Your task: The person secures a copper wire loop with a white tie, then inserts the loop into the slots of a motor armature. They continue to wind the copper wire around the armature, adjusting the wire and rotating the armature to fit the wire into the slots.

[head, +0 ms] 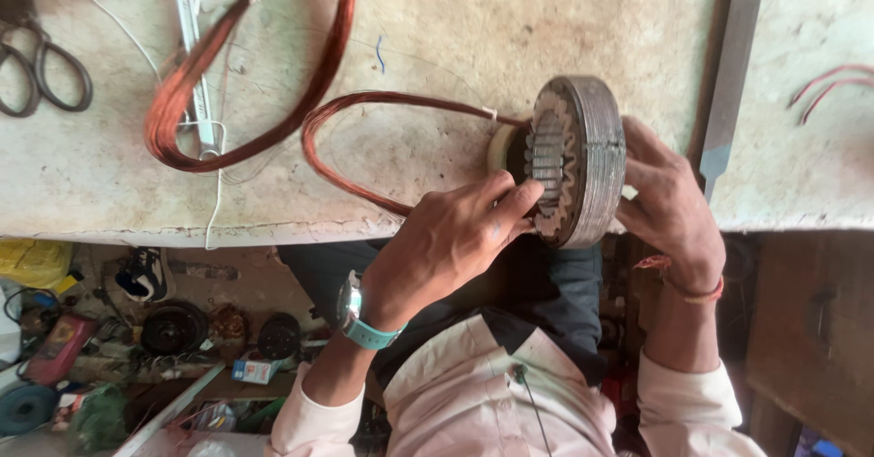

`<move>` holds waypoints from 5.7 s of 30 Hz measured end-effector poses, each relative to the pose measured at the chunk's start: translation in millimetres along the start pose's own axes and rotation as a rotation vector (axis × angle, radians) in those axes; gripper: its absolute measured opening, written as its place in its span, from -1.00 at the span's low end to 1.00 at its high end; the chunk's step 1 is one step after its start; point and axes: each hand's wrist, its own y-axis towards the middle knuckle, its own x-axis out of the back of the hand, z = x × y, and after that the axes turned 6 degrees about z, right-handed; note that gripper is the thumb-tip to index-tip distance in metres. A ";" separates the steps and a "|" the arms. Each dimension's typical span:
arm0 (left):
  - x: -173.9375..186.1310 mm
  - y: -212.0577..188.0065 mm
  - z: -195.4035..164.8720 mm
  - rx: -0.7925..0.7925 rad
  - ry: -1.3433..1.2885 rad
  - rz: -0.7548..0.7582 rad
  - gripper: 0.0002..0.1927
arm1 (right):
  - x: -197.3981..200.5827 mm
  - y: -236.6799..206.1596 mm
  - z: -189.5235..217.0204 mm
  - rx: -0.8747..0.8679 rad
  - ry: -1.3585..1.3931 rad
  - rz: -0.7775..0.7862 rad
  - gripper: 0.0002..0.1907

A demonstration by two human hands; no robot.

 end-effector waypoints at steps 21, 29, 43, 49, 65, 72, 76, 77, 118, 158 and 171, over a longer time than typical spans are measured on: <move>-0.9 6.2 30.5 0.036 0.059 -0.158 -0.89 | -7.7 3.7 -18.4 0.022 -0.129 -0.123 -0.80; -9.0 4.2 50.1 0.088 0.239 -0.106 -0.90 | -15.6 6.8 -38.2 0.086 -0.139 -0.170 -0.85; -31.3 27.1 28.2 -0.017 0.122 -0.272 -0.78 | -13.1 -3.4 -18.7 0.025 -0.166 -0.142 -0.72; -30.1 25.5 29.8 -0.043 0.170 -0.253 -0.74 | -18.9 -3.8 -12.7 -0.061 -0.144 -0.189 -0.70; -28.4 22.5 34.5 -0.088 0.027 -0.161 -0.66 | -2.1 7.9 -8.2 0.002 -0.079 -0.066 -0.73; -18.6 21.0 32.0 -0.062 0.149 -0.123 -0.67 | -12.0 6.3 -0.4 -0.107 -0.095 -0.141 -0.74; -21.4 25.8 35.4 -0.037 0.075 -0.133 -0.75 | -15.6 1.8 0.6 -0.091 -0.173 -0.125 -0.70; -21.6 25.3 35.6 -0.034 0.064 -0.140 -0.73 | -16.9 1.0 0.0 -0.069 -0.182 -0.124 -0.69; -12.0 23.8 23.7 0.065 -0.075 -0.208 -0.69 | -20.9 -10.0 0.2 -0.048 -0.196 -0.190 -0.88; -25.3 24.6 16.2 0.100 -0.005 -0.259 -0.89 | -20.5 -3.3 14.8 -0.128 -0.102 -0.232 -0.80; -10.8 5.7 17.7 0.058 0.035 -0.174 -0.56 | -17.3 8.4 24.8 -0.161 -0.169 -0.212 -0.85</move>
